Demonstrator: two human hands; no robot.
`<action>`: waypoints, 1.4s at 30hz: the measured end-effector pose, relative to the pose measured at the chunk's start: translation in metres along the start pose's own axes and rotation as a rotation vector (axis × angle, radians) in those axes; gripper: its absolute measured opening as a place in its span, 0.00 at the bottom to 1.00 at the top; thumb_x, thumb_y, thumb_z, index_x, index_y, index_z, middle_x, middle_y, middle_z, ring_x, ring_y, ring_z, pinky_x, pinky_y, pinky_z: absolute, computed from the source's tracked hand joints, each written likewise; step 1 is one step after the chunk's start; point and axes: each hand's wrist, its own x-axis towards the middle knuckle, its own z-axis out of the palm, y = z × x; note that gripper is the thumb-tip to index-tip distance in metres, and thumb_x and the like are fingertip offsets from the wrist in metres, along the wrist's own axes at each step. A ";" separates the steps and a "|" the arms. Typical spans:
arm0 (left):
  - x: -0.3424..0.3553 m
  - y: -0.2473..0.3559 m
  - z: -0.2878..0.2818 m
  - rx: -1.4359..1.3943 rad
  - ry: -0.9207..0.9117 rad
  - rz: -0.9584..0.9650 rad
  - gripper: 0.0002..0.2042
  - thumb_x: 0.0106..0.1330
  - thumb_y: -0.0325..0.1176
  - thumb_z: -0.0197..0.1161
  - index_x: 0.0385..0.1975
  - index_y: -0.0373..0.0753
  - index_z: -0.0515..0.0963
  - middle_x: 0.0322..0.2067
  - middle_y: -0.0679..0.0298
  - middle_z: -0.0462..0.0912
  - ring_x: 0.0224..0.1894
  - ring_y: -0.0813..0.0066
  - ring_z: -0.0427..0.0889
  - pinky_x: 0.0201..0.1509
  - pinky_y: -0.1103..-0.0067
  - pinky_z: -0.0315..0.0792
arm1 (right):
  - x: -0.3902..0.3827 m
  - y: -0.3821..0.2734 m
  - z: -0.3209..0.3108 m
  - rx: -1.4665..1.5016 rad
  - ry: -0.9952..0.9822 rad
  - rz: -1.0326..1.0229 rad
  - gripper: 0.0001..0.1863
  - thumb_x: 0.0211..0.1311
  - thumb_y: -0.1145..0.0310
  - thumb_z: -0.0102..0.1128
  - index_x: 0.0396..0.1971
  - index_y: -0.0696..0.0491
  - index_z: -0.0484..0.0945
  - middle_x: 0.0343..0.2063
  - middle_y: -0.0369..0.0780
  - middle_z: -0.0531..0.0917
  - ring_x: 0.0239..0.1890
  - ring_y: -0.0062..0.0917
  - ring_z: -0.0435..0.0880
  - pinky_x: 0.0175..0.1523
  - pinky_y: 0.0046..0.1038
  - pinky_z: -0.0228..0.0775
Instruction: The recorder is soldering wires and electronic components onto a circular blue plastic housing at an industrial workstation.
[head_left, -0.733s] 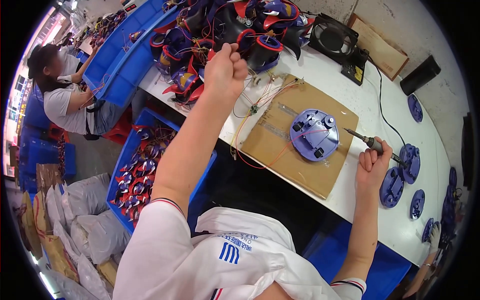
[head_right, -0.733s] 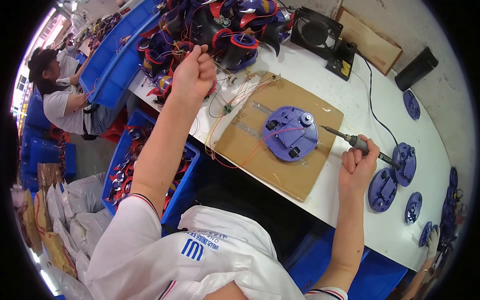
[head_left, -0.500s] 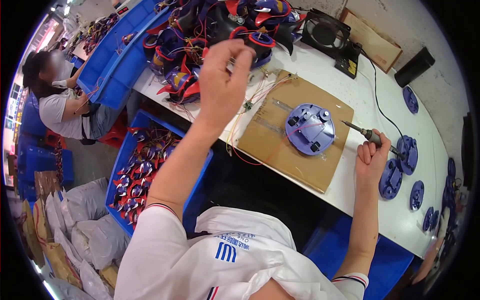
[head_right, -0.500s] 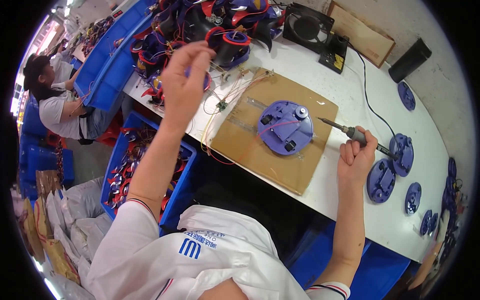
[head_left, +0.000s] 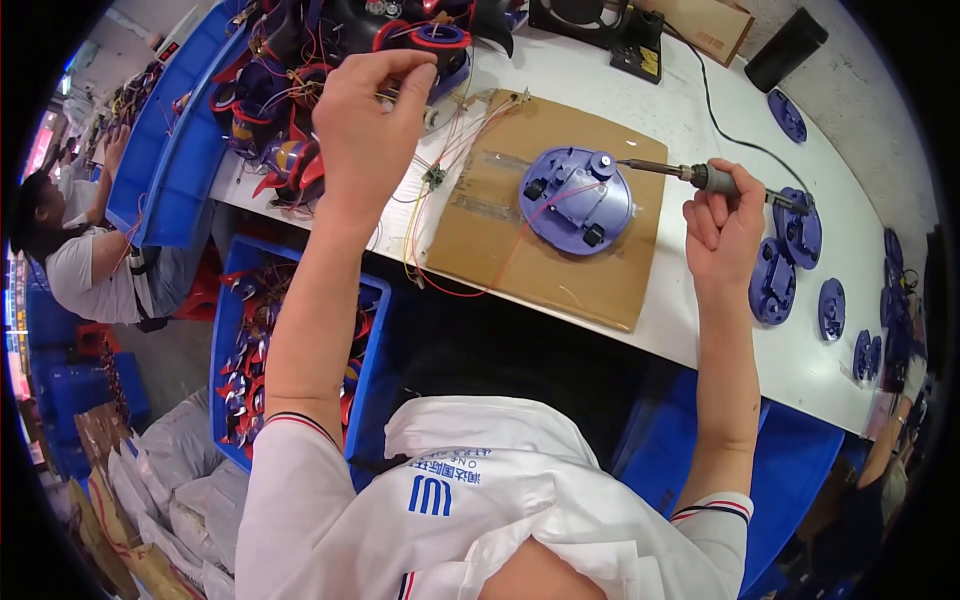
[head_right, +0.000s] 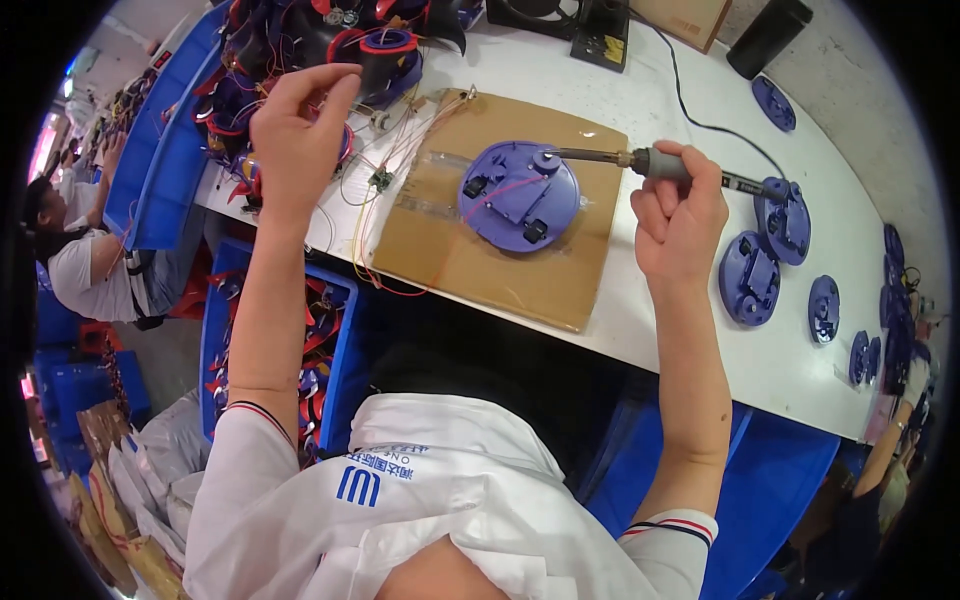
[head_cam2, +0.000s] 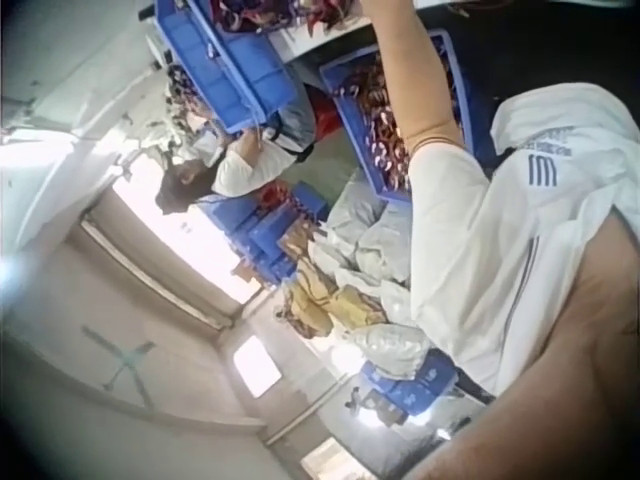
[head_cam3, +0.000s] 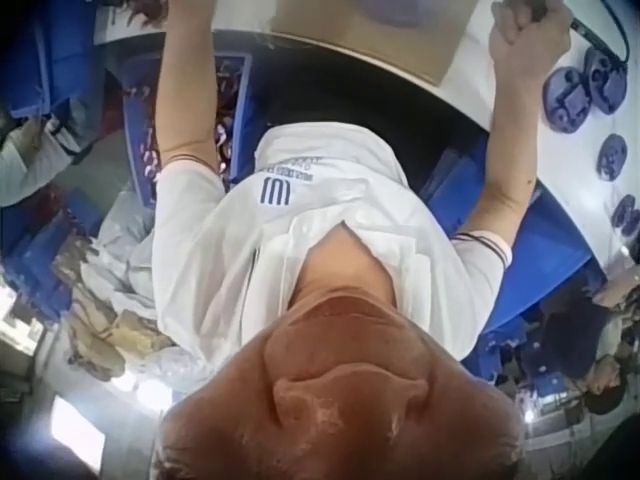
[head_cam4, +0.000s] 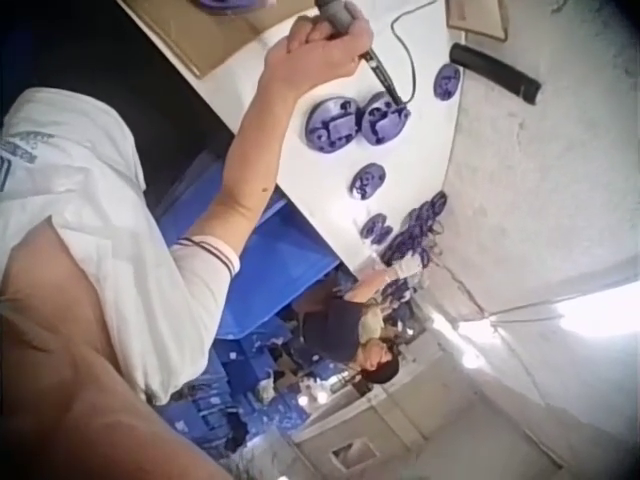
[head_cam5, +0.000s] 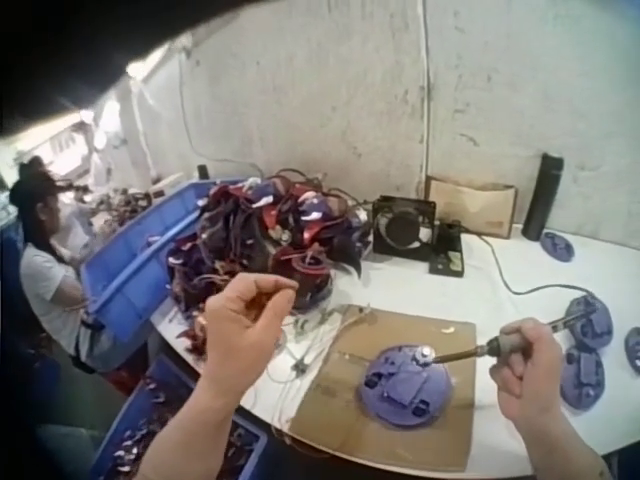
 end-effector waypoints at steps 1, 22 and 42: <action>0.003 -0.012 0.003 0.141 0.026 0.085 0.03 0.54 0.27 0.62 0.27 0.39 0.83 0.23 0.67 0.78 0.25 0.74 0.70 0.34 0.82 0.66 | 0.004 0.002 -0.003 0.030 0.015 0.014 0.13 0.65 0.64 0.48 0.33 0.58 0.76 0.07 0.27 0.59 0.05 0.09 0.49 0.12 0.13 0.41; 0.072 -0.063 0.106 1.261 -0.492 0.369 0.06 0.51 0.33 0.59 0.24 0.45 0.83 0.29 0.59 0.80 0.37 0.65 0.67 0.46 0.66 0.54 | 0.007 0.009 -0.015 0.052 0.049 0.068 0.13 0.65 0.63 0.46 0.33 0.58 0.76 0.07 0.27 0.59 0.05 0.10 0.48 0.12 0.14 0.40; -0.111 0.046 0.019 -0.453 -0.521 -0.425 0.07 0.57 0.21 0.60 0.35 0.34 0.81 0.28 0.67 0.81 0.18 0.86 0.63 0.21 0.89 0.58 | -0.011 0.023 -0.010 -0.205 -0.114 0.023 0.15 0.67 0.62 0.45 0.33 0.57 0.77 0.08 0.28 0.60 0.07 0.10 0.47 0.15 0.13 0.42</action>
